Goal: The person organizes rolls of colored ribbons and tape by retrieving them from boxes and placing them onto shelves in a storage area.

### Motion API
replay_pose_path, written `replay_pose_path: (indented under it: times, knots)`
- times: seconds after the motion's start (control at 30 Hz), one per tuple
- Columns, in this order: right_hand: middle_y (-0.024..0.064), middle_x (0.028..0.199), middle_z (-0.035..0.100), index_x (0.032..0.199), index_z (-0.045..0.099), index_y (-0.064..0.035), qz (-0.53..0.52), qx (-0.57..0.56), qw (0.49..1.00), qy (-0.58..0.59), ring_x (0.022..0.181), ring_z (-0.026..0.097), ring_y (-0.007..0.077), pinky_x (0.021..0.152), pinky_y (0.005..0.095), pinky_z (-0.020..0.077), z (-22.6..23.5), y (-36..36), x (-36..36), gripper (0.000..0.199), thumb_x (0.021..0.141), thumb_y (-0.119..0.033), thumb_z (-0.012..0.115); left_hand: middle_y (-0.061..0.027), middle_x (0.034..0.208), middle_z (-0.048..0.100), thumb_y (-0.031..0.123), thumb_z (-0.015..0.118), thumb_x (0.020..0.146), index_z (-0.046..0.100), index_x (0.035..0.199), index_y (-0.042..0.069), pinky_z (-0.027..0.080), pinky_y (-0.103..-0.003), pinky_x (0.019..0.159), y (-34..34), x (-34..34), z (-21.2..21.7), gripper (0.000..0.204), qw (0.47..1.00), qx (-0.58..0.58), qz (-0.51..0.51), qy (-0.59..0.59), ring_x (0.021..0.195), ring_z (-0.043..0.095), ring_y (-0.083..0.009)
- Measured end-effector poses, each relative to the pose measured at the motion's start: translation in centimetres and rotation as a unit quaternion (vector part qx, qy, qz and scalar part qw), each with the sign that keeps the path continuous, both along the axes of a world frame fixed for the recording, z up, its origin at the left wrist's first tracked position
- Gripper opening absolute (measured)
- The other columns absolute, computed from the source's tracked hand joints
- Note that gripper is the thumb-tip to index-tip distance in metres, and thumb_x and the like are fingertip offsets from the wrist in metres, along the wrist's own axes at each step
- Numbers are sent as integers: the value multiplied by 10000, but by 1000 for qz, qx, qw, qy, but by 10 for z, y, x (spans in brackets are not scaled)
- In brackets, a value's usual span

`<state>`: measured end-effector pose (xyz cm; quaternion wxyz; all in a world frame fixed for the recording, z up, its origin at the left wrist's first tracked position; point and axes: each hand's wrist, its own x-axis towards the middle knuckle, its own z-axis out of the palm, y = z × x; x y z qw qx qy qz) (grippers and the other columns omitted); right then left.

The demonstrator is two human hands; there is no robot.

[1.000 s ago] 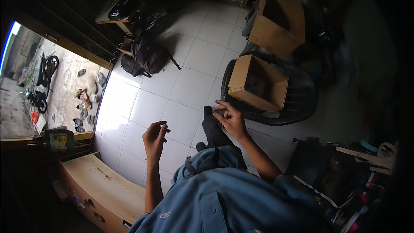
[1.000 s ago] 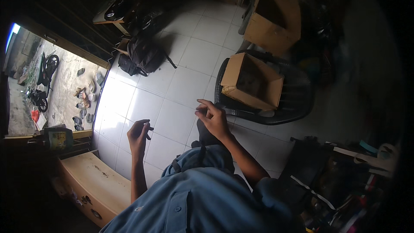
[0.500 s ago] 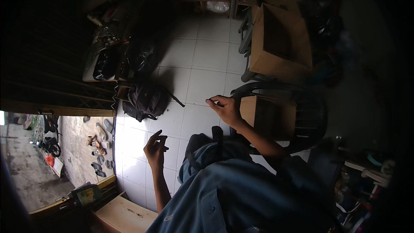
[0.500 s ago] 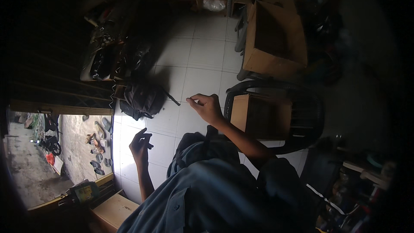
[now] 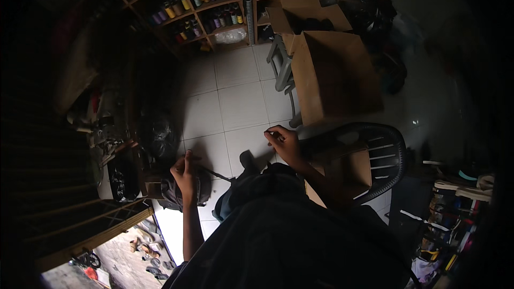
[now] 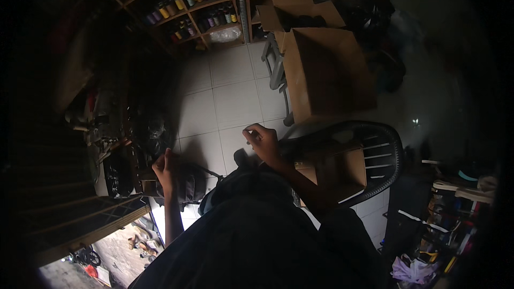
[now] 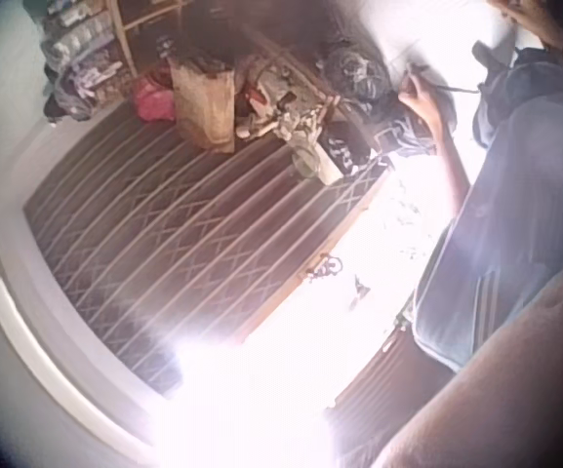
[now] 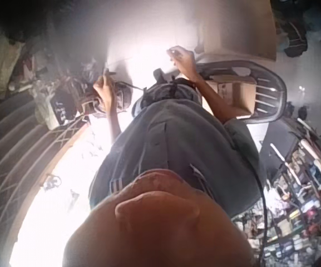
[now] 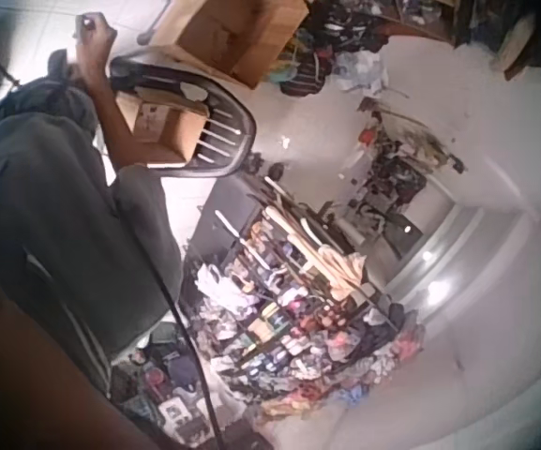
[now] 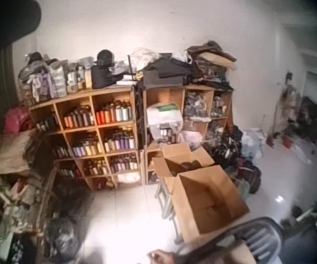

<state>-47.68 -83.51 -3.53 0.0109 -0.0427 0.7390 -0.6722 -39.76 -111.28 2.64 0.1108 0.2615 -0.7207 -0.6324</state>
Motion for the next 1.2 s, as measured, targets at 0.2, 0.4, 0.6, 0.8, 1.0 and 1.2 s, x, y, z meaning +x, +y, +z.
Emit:
replay_pose_path:
  times: [0.2,0.4,0.6,0.8,1.0,1.2]
  knots:
    - [58,701,660,904,678,-11,-122,46,991,-29,478,492,59,451,245,380,10,18,-89,137,811,-111,692,55,467,367,324,586,931,701,753,-1,249,-233,429,24,-193,33,388,979,-72,-191,14,428,335,-24]
    - [57,547,606,808,675,14,-295,-10,949,-110,444,467,53,429,262,346,-1,54,-203,175,850,-156,661,15,438,450,295,575,940,691,751,-17,293,-224,438,81,-332,9,383,951,-39,-306,7,419,403,-37]
    - [60,541,595,834,667,8,-250,43,965,-68,463,561,96,440,257,401,1,95,-329,170,850,-161,656,-22,496,517,239,539,954,680,845,-26,362,-221,453,126,-447,-8,319,933,-4,-360,-26,444,470,-66]
    - [91,611,627,922,659,19,-316,-4,943,-102,531,597,121,501,267,447,2,136,-413,204,857,-172,631,-33,569,548,228,502,963,654,963,-16,387,-219,472,189,-581,-48,287,874,37,-480,-66,497,497,-72]
    - [150,817,664,1019,633,13,-408,122,896,-127,725,643,227,659,336,498,-18,171,-457,229,853,-141,600,-85,790,624,321,539,930,546,1164,13,475,-260,554,285,-723,-151,387,825,113,-520,-192,600,592,-142]
    - [150,1002,614,1083,584,-8,-496,171,840,-135,882,631,256,716,351,509,-64,175,-528,278,829,-102,644,-137,1147,553,503,665,789,464,1254,43,521,-419,752,391,-829,-306,684,752,169,-462,-439,913,616,-270]
